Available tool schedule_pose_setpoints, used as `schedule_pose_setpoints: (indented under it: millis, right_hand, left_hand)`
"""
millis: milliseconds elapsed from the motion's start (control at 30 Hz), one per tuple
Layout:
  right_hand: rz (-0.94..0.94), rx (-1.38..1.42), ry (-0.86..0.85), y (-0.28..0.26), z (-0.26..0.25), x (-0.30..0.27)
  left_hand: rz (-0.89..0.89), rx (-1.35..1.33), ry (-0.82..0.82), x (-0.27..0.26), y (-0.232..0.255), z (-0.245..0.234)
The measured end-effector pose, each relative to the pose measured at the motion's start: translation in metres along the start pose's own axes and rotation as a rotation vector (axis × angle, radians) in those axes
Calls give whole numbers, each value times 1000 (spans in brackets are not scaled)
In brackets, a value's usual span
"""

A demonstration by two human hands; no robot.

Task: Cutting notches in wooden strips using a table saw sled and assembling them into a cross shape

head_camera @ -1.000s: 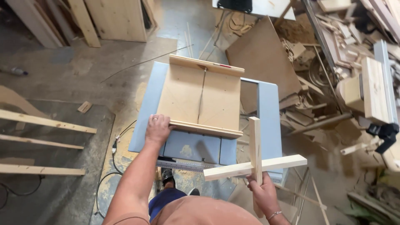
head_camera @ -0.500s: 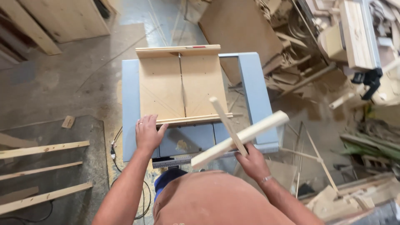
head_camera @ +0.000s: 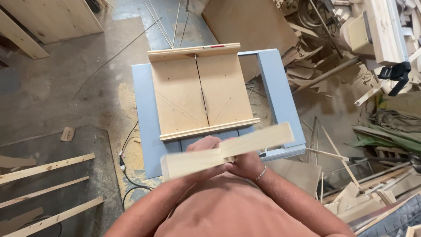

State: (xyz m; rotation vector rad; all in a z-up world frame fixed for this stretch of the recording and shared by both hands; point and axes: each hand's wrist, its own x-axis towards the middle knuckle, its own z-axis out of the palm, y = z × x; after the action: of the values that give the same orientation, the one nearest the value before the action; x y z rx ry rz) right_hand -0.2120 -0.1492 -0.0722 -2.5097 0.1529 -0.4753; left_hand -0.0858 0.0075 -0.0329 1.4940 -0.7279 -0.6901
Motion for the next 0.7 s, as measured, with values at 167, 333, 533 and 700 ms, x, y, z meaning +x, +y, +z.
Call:
schedule_pose_setpoints:
  millis: [167,333,533,700]
  right_hand:
    - [194,5,-247,-9,14,9]
    - [266,-155,-470,-51,-25,56]
    - [453,51,-566,-48,-32,70]
    - [608,0,-620,9,3,51]
  left_hand:
    - [-62,12,-42,1,-9,-15]
    - [-122,32,-68,7,-23,-21]
    - [-89,115,-138,17,-73,-20]
    - [-470,-328,-260,38,-128,-32]
